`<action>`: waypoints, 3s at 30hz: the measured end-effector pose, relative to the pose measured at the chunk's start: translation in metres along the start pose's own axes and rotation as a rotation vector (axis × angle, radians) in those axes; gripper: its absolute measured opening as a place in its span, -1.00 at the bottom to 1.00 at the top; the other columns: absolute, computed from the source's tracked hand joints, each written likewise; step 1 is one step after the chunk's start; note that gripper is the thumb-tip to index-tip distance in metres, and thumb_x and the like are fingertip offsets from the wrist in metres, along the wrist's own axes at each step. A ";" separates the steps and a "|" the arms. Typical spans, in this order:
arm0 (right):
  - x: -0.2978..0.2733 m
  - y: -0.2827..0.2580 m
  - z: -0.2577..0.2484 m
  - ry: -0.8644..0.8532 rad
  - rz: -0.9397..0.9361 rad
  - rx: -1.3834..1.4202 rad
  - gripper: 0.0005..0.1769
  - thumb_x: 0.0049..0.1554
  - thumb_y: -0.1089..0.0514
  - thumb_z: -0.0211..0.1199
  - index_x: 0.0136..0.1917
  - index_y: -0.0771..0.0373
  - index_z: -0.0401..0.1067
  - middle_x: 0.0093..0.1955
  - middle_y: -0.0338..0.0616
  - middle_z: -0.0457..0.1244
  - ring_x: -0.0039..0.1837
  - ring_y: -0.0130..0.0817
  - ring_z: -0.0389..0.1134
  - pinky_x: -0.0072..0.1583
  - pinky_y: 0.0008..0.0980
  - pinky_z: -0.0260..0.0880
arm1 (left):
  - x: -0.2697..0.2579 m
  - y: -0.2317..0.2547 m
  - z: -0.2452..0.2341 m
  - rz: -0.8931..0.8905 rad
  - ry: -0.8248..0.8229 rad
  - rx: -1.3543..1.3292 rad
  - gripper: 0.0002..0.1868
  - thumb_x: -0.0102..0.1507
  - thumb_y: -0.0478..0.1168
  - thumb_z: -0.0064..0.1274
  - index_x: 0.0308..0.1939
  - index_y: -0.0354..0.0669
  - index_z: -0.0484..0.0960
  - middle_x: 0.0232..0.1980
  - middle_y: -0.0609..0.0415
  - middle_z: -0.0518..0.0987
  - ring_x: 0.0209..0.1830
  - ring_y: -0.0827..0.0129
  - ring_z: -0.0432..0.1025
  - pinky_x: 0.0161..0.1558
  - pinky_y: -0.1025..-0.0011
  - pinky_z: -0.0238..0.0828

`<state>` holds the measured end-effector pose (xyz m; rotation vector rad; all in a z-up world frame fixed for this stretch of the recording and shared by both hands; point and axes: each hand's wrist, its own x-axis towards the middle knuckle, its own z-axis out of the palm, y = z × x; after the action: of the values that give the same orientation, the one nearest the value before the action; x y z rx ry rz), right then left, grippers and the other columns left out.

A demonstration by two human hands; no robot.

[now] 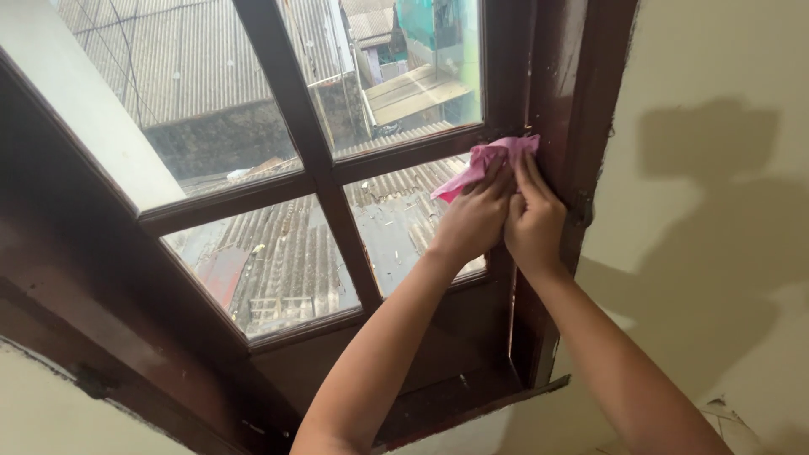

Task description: The person wipes the wooden window frame and glass panes with a pink cloth. They systematically clean the frame edges and each pane, moving from top to bottom and side to side.

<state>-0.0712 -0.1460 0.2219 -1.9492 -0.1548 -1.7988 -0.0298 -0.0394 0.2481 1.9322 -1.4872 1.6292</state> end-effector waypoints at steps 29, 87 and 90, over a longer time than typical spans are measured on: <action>-0.214 0.044 0.021 -0.004 0.390 -0.033 -0.35 0.05 0.49 0.10 0.32 0.00 0.54 0.25 -0.11 0.39 0.27 -0.18 0.41 0.27 -0.23 0.43 | -0.156 0.064 0.065 0.067 -0.256 -0.035 -0.74 0.04 -0.24 0.04 -0.25 -0.07 0.77 -0.11 0.02 0.66 0.01 0.01 0.51 -0.06 0.22 0.43; -0.124 -0.007 0.004 -0.329 0.204 0.083 -0.61 0.03 0.34 0.16 0.05 0.12 0.66 0.00 0.05 0.45 0.11 -0.06 0.46 0.11 -0.17 0.51 | -0.144 0.057 0.004 -0.137 -0.359 -0.022 -0.47 0.03 -0.25 -0.03 0.08 -0.37 0.61 0.13 -0.26 0.56 0.26 -0.12 0.39 0.34 0.11 0.21; -0.069 -0.023 -0.003 -0.250 0.084 0.064 -0.58 0.05 0.36 0.16 0.12 0.11 0.64 0.05 0.03 0.45 0.13 -0.04 0.47 0.15 -0.17 0.48 | -0.101 0.041 -0.006 -0.223 -0.214 -0.122 -0.39 0.00 -0.28 -0.01 0.14 -0.48 0.56 0.17 -0.37 0.51 0.31 -0.26 0.31 0.41 -0.01 0.11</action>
<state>-0.0923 -0.1109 0.1620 -2.0966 -0.2062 -1.4759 -0.0534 0.0011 0.1495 2.1685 -1.3479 1.2436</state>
